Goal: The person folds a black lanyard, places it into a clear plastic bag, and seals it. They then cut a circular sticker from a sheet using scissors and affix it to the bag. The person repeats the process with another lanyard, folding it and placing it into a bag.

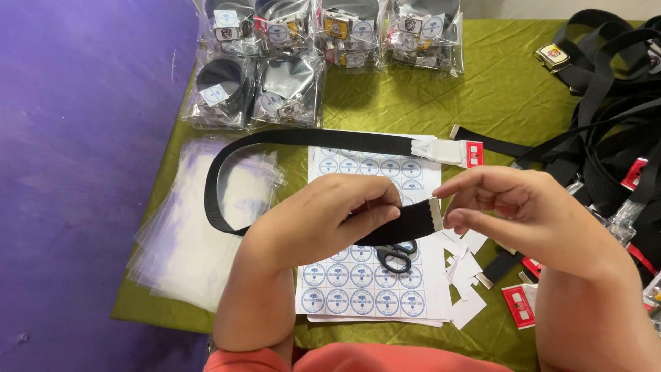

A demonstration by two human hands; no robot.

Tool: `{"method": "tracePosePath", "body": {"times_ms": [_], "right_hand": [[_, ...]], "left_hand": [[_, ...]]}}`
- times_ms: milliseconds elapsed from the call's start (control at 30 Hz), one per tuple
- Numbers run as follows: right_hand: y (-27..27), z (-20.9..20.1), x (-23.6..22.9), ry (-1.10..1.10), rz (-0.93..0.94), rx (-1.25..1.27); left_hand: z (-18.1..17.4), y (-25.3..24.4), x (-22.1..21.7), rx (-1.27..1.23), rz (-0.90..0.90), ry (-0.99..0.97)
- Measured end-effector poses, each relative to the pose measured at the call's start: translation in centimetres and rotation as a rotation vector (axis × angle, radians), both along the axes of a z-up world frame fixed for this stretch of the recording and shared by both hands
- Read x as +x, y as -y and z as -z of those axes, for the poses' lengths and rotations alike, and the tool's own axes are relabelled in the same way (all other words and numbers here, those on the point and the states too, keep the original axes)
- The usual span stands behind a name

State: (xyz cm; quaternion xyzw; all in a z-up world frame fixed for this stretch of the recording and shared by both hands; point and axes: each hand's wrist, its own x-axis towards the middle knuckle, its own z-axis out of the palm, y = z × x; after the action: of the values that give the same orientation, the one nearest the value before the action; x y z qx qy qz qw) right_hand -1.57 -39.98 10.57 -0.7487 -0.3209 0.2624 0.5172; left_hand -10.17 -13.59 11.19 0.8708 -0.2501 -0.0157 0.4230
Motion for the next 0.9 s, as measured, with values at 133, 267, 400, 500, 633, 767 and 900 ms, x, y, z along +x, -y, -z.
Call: {"method": "tracePosePath", "body": {"times_ms": [133,267,400,500,633,767,900], "right_hand": [[0.3,1.4,0.3,-0.045,-0.035,0.076],[-0.6,1.2,0.0,-0.058,0.003,0.022],[-1.2,1.0,-0.1,-0.072,-0.024,-0.012],[-1.4,1.0,-0.2,-0.085,-0.030,-0.021],[-1.3,1.1,-0.2,-0.076,-0.066,-0.014],[-1.3,1.2,-0.1,-0.108,-0.073,0.006],[-1.2,1.0,-0.1,-0.101,-0.062,-0.019]], "left_hand": [[0.2,-0.1,0.0,0.025,-0.043,-0.014],[0.5,-0.2,0.1,-0.003,-0.028,0.016],[0.8,-0.2,0.3,0.016,-0.034,-0.029],[0.9,-0.1,0.3,0.030,-0.046,-0.025],[1.1,-0.1,0.3,0.042,-0.044,-0.029],[0.7,0.2,0.2,0.040,-0.033,-0.042],[0.3,0.2,0.0,0.033,-0.046,-0.048]]}}
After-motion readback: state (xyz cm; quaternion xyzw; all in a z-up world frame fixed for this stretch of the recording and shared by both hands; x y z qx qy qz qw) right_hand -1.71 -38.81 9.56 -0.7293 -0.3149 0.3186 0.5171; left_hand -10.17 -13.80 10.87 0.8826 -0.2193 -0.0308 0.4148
